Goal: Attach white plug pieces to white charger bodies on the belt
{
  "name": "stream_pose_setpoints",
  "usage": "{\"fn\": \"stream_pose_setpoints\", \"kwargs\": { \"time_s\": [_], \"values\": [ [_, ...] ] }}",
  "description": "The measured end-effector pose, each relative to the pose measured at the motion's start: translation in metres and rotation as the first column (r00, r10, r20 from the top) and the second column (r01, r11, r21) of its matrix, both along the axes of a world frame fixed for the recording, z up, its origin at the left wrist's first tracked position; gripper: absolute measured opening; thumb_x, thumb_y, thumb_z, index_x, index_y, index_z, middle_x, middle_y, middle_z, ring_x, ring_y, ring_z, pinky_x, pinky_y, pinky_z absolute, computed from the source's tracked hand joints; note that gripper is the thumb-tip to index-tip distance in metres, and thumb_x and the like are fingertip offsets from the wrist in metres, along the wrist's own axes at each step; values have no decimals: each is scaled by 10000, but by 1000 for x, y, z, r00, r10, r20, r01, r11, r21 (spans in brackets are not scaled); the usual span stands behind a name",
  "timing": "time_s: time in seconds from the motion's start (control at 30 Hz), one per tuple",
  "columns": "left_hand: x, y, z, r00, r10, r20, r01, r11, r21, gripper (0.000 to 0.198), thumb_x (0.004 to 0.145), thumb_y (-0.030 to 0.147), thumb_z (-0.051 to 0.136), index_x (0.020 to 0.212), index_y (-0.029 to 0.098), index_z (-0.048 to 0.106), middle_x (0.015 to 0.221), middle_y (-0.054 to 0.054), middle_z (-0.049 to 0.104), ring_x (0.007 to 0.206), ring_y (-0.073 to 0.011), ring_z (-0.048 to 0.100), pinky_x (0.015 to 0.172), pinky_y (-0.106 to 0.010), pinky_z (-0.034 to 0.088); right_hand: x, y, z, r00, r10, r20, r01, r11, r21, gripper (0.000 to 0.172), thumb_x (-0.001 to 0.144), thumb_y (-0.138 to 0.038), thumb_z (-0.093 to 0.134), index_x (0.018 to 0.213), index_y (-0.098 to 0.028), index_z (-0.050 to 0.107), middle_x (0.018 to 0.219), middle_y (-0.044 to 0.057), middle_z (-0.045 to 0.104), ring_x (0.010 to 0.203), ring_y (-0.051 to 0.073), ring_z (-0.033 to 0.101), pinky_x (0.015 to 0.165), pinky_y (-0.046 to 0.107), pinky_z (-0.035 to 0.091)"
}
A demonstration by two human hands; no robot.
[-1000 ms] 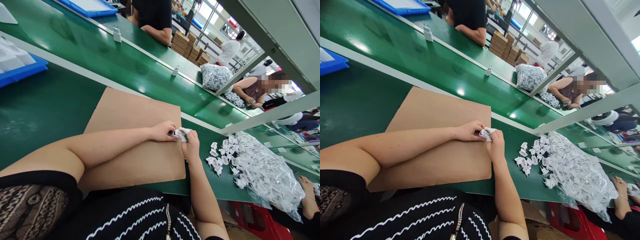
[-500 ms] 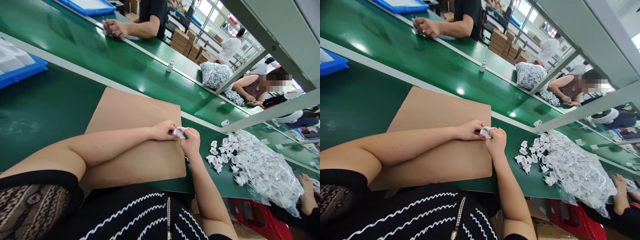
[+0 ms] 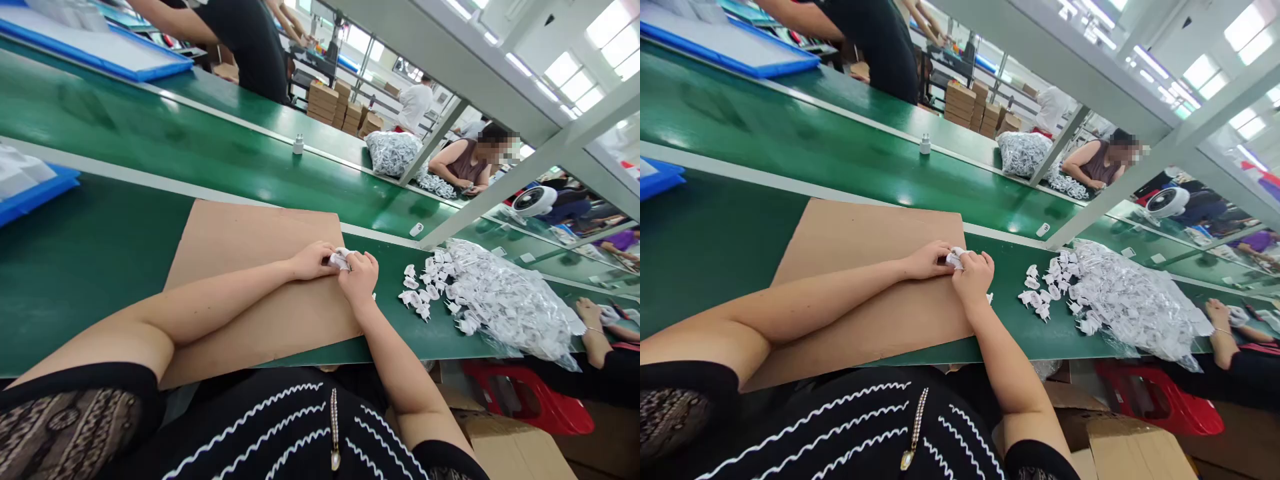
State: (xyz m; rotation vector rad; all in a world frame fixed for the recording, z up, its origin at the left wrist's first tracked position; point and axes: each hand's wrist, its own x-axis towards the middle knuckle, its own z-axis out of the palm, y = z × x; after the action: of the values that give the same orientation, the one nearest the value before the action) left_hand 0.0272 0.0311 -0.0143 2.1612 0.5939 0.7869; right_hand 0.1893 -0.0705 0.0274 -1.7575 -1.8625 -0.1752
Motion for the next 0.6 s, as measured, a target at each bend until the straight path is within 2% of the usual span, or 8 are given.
{"fn": "stream_pose_setpoints", "kwargs": {
  "time_s": [0.1, 0.23, 0.3, 0.37, 0.4, 0.43, 0.5, 0.6],
  "values": [
    [-1, 1, 3, 998, -53, -36, 53, 998, -17, 461, 823, 670, 723, 844, 211, 765, 913, -74, 681, 884, -242, 627, 840, -377, 512, 2, -1, 2, 998, 55, -33, -56, 998, -31, 240, 712, -50, 565, 791, -262, 645, 793, -13, 666, 820, 200, 635, 1146, 410, 395],
    [-4, 1, 5, 994, -100, -35, 100, 995, 11, 420, 828, 641, 740, 874, 227, 786, 943, -65, 705, 922, -238, 640, 908, -369, 497, 3, -2, 8, 989, 83, -121, -92, 994, -66, 234, 755, -72, 599, 849, -266, 689, 807, -13, 680, 854, 206, 666, 1215, 477, 331],
    [-5, 0, 5, 996, -88, -35, 89, 996, 22, 387, 836, 609, 743, 902, 232, 796, 990, -70, 723, 955, -246, 651, 943, -381, 492, 9, -7, 14, 949, 102, -297, -141, 983, -113, 242, 798, -137, 659, 985, -280, 719, 889, 1, 724, 910, 228, 692, 1208, 510, 353],
    [-6, -3, 5, 997, -66, -36, 67, 998, 23, 369, 821, 588, 762, 918, 233, 798, 1037, -78, 731, 982, -256, 658, 958, -394, 495, 22, -20, 20, 853, 139, -503, -240, 960, -142, 405, 837, -233, 716, 1233, -311, 689, 1128, 35, 748, 1049, 255, 702, 1170, 510, 418],
    [-6, -5, 5, 998, -54, -33, 55, 998, 17, 371, 808, 579, 775, 939, 233, 798, 1061, -83, 732, 998, -262, 659, 954, -397, 502, 31, -29, 22, 812, 157, -563, -280, 950, -139, 517, 850, -273, 733, 1355, -332, 638, 1282, 54, 712, 1147, 270, 682, 1154, 504, 442],
    [-7, -6, 5, 999, -41, -24, 41, 999, 4, 385, 791, 569, 791, 973, 230, 794, 1083, -89, 731, 1019, -268, 659, 945, -395, 513, 42, -41, 23, 807, 166, -567, -290, 947, -135, 596, 854, -294, 747, 1429, -346, 598, 1401, 69, 654, 1245, 286, 640, 1161, 505, 440],
    [-6, -8, 7, 999, -29, -18, 28, 998, -53, 420, 757, 546, 820, 1016, 219, 779, 1073, -92, 733, 1014, -272, 667, 891, -378, 539, 64, -66, 20, 889, 130, -438, -224, 959, -171, 638, 798, -287, 806, 1412, -340, 644, 1409, 97, 631, 1315, 333, 578, 1172, 542, 423],
    [-3, 3, 15, 994, -88, -61, 74, 975, -211, 408, 738, 512, 828, 989, 200, 750, 949, -58, 744, 886, -246, 692, 766, -334, 547, 86, -95, 9, 942, 14, -336, -126, 941, -313, 539, 742, -212, 812, 1270, -300, 749, 1161, 91, 668, 1098, 306, 650, 1035, 519, 531]
  ]
}}
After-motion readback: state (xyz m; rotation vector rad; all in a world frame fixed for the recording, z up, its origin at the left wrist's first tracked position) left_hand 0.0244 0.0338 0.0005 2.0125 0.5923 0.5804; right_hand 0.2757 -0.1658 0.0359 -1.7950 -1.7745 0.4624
